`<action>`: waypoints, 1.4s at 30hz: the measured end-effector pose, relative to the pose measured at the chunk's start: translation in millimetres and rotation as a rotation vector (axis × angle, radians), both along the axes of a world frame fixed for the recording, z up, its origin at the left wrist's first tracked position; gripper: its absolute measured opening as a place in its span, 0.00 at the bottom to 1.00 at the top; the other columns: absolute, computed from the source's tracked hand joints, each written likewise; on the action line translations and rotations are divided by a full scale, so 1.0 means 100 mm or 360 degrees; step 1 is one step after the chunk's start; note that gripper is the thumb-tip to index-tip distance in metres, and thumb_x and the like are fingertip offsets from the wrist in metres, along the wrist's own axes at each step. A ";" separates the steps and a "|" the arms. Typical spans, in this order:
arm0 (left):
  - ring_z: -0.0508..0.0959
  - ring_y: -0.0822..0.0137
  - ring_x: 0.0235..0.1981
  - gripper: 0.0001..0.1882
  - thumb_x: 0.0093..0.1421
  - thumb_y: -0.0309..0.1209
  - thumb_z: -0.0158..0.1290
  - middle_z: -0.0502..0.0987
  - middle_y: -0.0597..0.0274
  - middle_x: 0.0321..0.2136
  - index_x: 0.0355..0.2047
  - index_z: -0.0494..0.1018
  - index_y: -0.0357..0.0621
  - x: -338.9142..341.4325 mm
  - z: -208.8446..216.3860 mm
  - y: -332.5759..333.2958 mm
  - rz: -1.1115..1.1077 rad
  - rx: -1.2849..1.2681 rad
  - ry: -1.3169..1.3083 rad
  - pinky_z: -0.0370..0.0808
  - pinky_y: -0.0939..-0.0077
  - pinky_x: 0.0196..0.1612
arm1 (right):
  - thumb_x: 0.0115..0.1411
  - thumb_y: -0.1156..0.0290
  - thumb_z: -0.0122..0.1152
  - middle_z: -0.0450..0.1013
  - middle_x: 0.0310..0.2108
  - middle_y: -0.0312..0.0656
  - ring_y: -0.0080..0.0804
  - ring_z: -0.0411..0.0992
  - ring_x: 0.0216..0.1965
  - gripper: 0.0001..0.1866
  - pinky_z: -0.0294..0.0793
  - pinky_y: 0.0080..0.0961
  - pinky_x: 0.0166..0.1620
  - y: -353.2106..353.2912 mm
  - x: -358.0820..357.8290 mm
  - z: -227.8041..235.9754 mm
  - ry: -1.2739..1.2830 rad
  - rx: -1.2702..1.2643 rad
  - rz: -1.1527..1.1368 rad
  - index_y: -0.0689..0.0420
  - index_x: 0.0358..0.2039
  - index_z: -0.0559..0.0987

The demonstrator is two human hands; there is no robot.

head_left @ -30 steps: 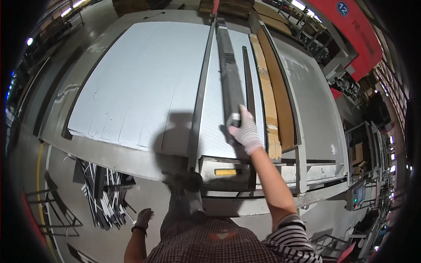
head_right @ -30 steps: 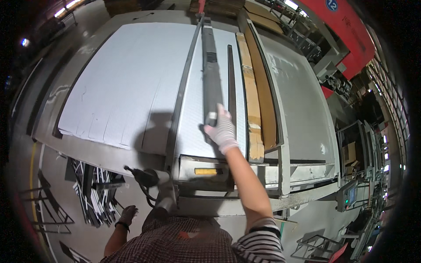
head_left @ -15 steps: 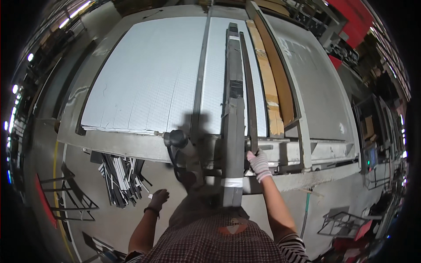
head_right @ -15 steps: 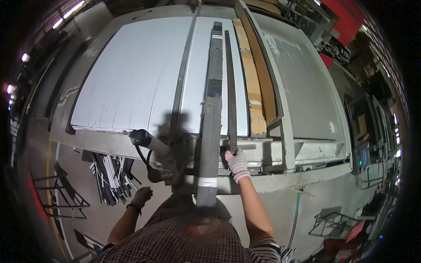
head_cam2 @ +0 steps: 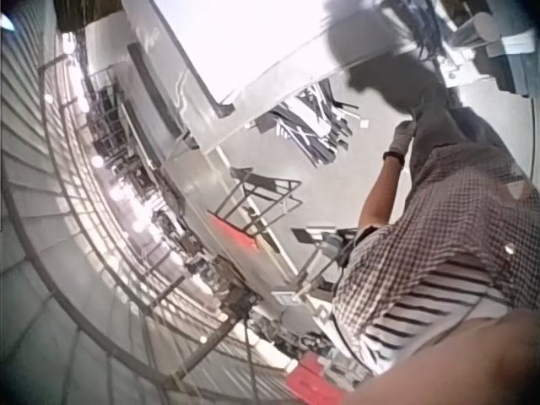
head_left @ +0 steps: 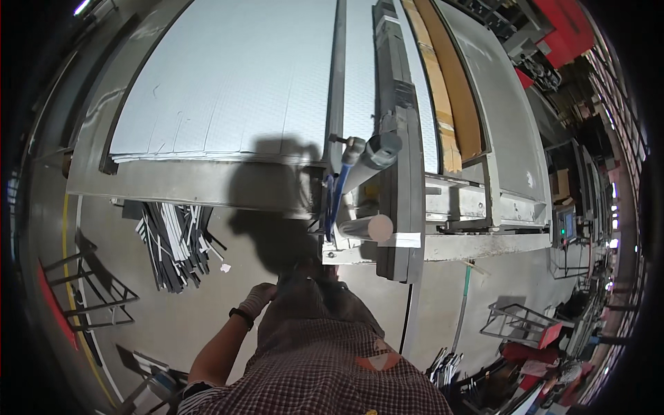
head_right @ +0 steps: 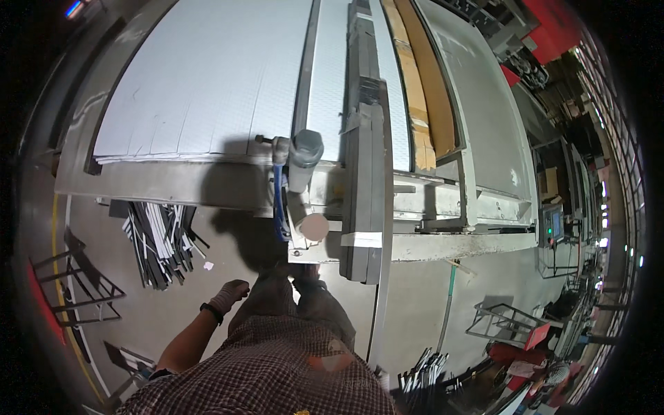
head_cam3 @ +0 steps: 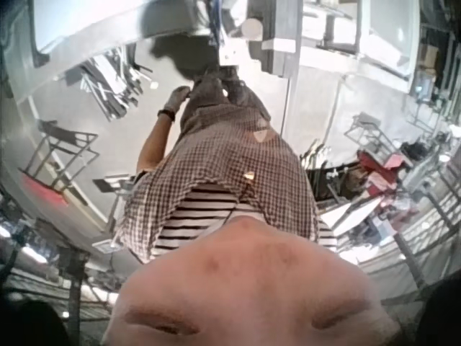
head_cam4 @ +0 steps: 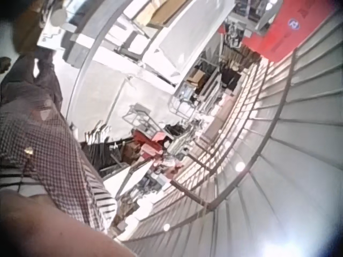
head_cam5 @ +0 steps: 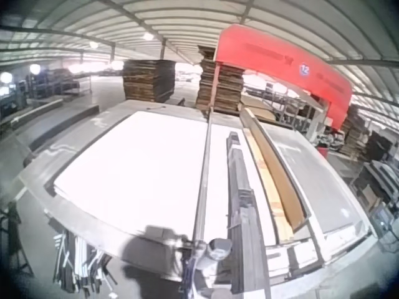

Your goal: Gather long white strips, bundle them with tape, and collect a large pile of scrap material from the factory floor.

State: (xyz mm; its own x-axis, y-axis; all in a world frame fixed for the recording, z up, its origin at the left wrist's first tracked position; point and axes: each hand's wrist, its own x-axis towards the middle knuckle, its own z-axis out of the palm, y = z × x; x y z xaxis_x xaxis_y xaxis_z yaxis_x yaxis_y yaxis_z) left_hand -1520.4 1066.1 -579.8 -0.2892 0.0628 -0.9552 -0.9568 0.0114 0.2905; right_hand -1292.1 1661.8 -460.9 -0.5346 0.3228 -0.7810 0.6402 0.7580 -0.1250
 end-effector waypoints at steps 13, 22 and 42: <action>0.75 0.67 0.53 0.24 0.67 0.42 0.53 0.77 0.59 0.49 0.58 0.70 0.40 -1.26 1.46 1.29 -0.0434 0.0501 0.0685 0.69 0.70 0.60 | 0.53 0.57 0.70 0.82 0.32 0.43 0.35 0.80 0.36 0.20 0.78 0.38 0.40 -0.86 -0.19 -0.66 0.0143 -0.0542 -0.1874 0.56 0.42 0.84; 0.71 0.64 0.58 0.35 0.67 0.42 0.52 0.69 0.56 0.59 0.69 0.53 0.46 -1.92 1.72 2.26 0.0372 0.0573 0.0814 0.71 0.66 0.58 | 0.50 0.50 0.69 0.82 0.33 0.46 0.37 0.80 0.38 0.25 0.78 0.38 0.42 0.00 1.90 -0.26 -0.0463 -0.0268 -0.0820 0.56 0.43 0.84; 0.65 0.61 0.60 0.49 0.56 0.46 0.65 0.66 0.55 0.59 0.68 0.48 0.42 -2.05 1.55 2.12 -0.0110 0.0492 0.0809 0.62 0.66 0.65 | 0.49 0.73 0.63 0.72 0.16 0.40 0.30 0.73 0.14 0.06 0.71 0.30 0.16 -1.46 -2.21 -1.71 -0.0428 -0.0065 -0.0525 0.62 0.23 0.78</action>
State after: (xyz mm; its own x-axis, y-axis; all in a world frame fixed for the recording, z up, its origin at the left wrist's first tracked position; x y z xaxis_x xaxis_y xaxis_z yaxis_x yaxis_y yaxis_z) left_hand -1725.8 1278.4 -424.5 -0.6906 0.3506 -0.6325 -0.6970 -0.0893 0.7115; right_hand -1513.1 1515.7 -632.0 -0.1836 0.4086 -0.8941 0.8614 0.5050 0.0539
